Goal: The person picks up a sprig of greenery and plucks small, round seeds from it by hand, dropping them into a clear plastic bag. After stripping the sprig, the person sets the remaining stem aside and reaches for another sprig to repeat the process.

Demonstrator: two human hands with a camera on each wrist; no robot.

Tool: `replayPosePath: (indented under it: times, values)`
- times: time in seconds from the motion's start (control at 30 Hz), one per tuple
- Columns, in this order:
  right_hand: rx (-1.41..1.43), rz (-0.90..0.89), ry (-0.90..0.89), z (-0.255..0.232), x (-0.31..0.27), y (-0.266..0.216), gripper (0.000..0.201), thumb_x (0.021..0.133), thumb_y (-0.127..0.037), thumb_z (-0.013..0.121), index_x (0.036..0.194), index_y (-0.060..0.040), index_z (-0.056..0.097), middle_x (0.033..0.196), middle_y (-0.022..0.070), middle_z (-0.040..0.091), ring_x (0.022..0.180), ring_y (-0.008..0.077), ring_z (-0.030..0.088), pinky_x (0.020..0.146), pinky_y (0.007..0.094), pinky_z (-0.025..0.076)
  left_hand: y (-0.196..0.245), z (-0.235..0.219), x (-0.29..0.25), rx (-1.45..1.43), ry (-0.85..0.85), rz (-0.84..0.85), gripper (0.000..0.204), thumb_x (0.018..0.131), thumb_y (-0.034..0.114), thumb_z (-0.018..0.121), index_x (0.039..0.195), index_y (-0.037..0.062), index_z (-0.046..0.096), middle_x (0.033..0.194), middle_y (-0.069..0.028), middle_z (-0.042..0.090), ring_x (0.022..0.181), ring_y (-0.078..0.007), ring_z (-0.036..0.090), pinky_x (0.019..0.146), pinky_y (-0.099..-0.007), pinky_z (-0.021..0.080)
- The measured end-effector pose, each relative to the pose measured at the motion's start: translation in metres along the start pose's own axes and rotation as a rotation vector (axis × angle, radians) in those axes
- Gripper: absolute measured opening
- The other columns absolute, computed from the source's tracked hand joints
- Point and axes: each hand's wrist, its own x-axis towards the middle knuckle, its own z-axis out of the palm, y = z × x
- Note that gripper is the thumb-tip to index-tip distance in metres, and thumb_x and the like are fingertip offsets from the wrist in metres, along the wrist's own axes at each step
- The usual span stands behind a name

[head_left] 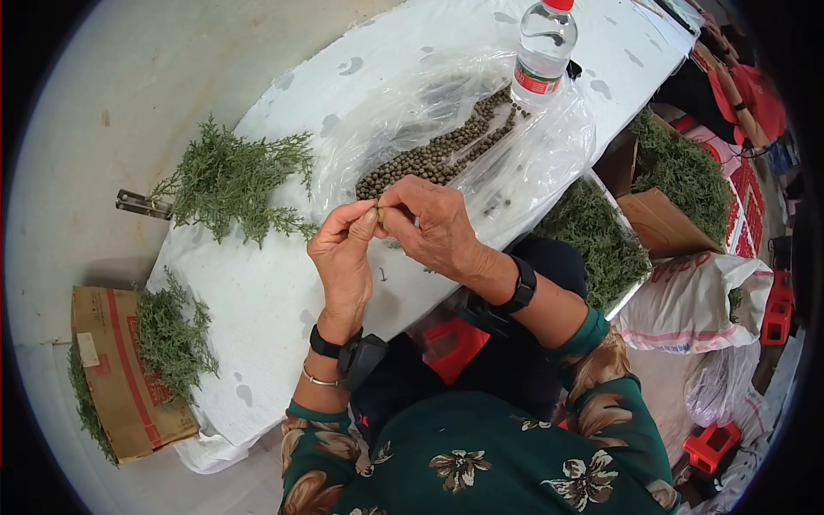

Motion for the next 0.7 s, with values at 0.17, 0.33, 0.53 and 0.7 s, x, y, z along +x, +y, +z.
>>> replayPosePath:
  times: [0.17, 0.33, 0.53, 0.7]
  values:
    - [-0.023, 0.037, -0.046, -0.006, 0.001, -0.003, 0.004, 0.078, 0.001, 0.061, 0.081, -0.0002, 0.058, 0.071, 0.0034, 0.059, 0.061, 0.0065, 0.054, 0.052, 0.0232, 0.044, -0.001, 0.001, 0.002, 0.088, -0.019, 0.056, 0.018, 0.086, 0.001, 0.059, 0.103, -0.0034, 0.062, 0.083, -0.0071, 0.063, 0.067, -0.0124, 0.057, 0.064, -0.0248, 0.048]
    - [0.396, 0.391, -0.083, -0.01, 0.008, -0.002, 0.007, 0.083, -0.007, 0.06, 0.087, -0.0005, 0.061, 0.077, 0.0017, 0.061, 0.067, 0.006, 0.055, 0.056, 0.0218, 0.045, 0.011, 0.012, 0.002, -0.054, 0.029, -0.047, 0.028, 0.086, 0.006, 0.061, 0.112, -0.0029, 0.058, 0.085, -0.008, 0.063, 0.061, -0.0099, 0.054, 0.055, -0.0222, 0.045]
    - [0.735, 0.516, -0.045, -0.013, 0.015, 0.002, 0.01, 0.087, -0.01, 0.059, 0.091, -0.0012, 0.061, 0.08, 0.0003, 0.061, 0.07, 0.0058, 0.054, 0.062, 0.0209, 0.045, 0.025, 0.013, 0.003, 0.075, -0.113, -0.316, 0.04, 0.081, 0.007, 0.064, 0.118, -0.0034, 0.054, 0.085, -0.0086, 0.064, 0.053, -0.007, 0.05, 0.044, -0.0195, 0.038]
    - [0.525, 0.328, -0.091, -0.003, 0.016, 0.001, 0.016, 0.087, -0.009, 0.058, 0.1, -0.0012, 0.06, 0.085, 0.0022, 0.062, 0.072, 0.0071, 0.055, 0.065, 0.0219, 0.045, 0.023, -0.004, -0.005, 0.087, -0.047, -0.254, 0.042, 0.076, 0.004, 0.067, 0.116, -0.0034, 0.054, 0.078, -0.0073, 0.064, 0.051, -0.0056, 0.048, 0.043, -0.019, 0.035]
